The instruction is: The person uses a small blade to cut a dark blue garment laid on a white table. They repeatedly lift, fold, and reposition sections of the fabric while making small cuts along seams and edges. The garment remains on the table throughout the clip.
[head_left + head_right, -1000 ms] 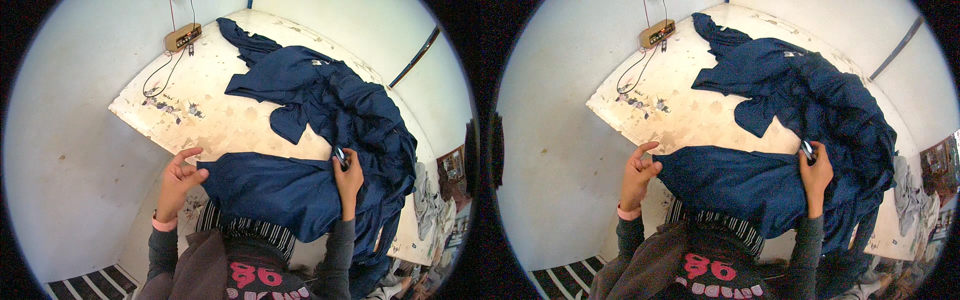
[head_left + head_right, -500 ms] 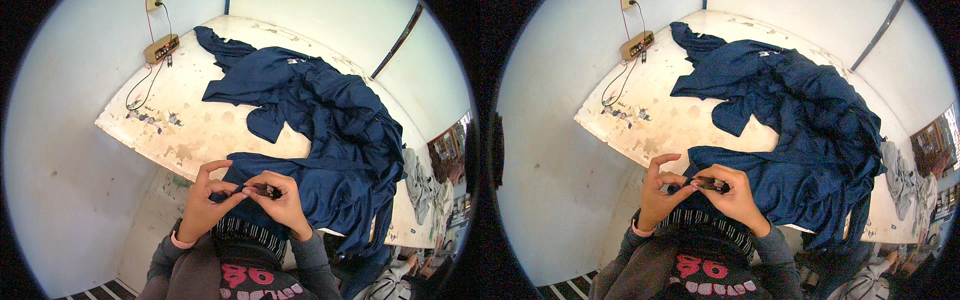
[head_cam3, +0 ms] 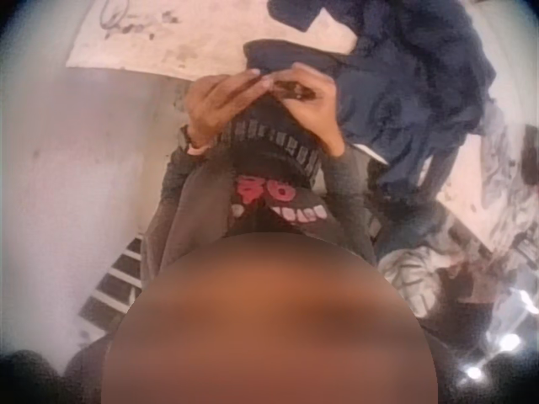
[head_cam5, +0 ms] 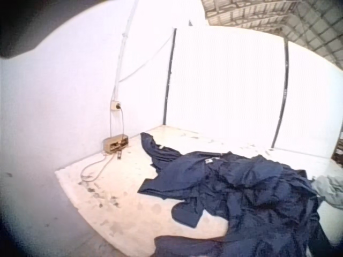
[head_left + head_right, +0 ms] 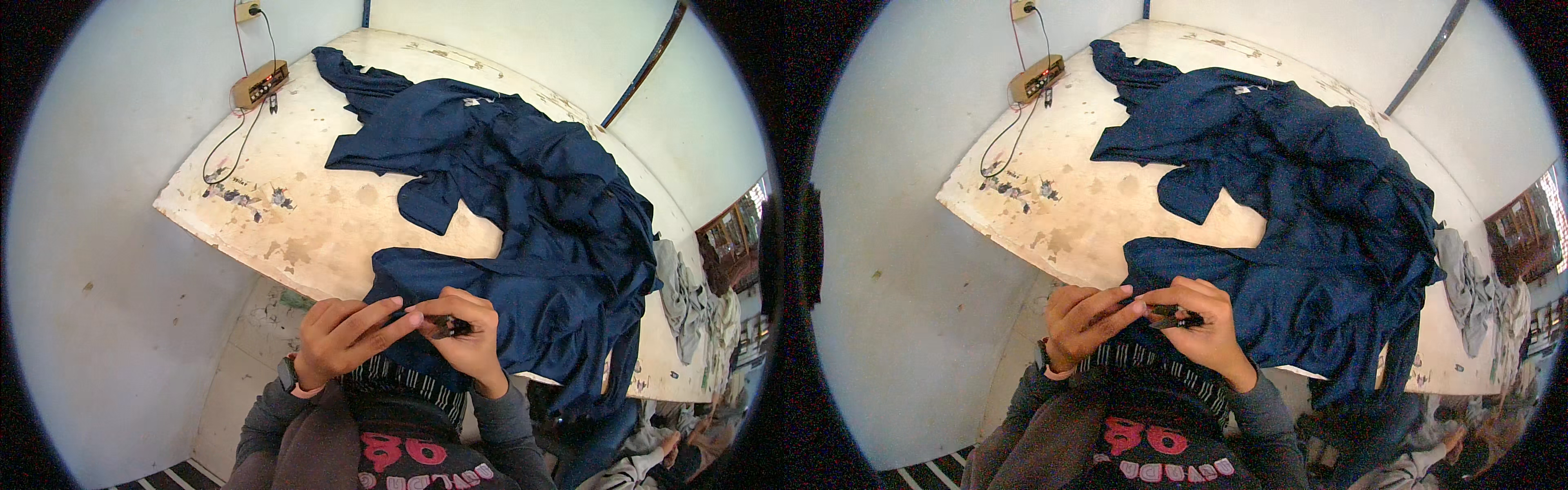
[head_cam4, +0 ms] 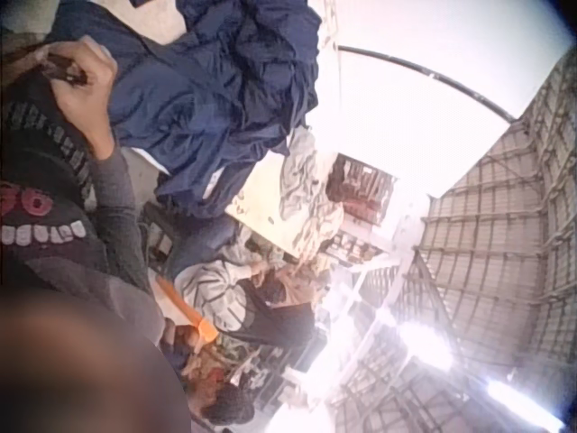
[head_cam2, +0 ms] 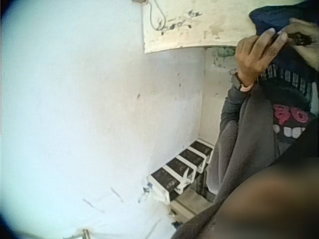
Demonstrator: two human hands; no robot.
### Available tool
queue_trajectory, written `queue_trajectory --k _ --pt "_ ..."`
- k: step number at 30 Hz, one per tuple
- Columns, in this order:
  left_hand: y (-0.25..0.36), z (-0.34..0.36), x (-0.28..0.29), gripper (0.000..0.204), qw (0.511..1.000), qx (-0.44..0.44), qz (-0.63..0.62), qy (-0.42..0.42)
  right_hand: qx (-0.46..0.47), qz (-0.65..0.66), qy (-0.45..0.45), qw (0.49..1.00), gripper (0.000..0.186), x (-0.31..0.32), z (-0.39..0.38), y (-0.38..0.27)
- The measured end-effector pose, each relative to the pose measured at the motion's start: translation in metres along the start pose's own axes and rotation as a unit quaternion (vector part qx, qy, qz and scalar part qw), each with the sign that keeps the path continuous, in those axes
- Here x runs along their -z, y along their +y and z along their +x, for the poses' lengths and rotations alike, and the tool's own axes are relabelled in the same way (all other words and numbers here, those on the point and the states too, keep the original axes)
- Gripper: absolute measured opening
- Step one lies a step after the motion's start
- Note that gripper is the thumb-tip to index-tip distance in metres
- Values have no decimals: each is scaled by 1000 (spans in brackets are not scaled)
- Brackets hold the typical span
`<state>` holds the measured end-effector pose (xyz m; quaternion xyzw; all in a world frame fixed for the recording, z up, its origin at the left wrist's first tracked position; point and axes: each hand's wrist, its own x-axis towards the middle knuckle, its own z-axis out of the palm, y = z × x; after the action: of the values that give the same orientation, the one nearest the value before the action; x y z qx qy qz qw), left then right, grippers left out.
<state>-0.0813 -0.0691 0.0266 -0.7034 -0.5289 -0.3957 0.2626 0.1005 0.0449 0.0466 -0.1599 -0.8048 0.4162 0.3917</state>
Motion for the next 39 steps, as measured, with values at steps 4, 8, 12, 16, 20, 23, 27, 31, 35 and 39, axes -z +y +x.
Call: queue_trajectory --k 4,8,12,16,20,23,27,31,35,39 --pt "-2 0 -2 54 1000 -14 -13 0 -34 47 9 998 25 1 0 -7" --pt "-6 0 0 54 999 -38 -4 -14 -27 2 -4 1000 30 16 -1 -7" --pt "-11 0 5 58 997 -42 -52 -46 28 -149 -44 987 31 35 3 -18" --pt "-7 2 3 55 919 128 -362 -88 -36 -113 -24 993 32 33 -1 -33" --pt "4 -7 0 57 723 290 -617 -113 -69 -68 19 995 25 24 0 -35" --pt "12 -4 4 61 647 349 -669 -111 -156 31 28 987 23 17 -2 -39" --pt "10 -16 3 63 611 385 -677 -140 -193 260 8 946 26 9 0 -36" --pt "10 -6 -8 56 773 242 -579 -96 -244 409 -5 879 24 -5 0 -36" --pt "7 -4 -9 55 875 176 -440 -101 -283 491 -21 824 17 -6 -7 -32" --pt "6 -3 -7 62 908 144 -384 -85 -275 532 -16 801 16 -12 -12 -26"
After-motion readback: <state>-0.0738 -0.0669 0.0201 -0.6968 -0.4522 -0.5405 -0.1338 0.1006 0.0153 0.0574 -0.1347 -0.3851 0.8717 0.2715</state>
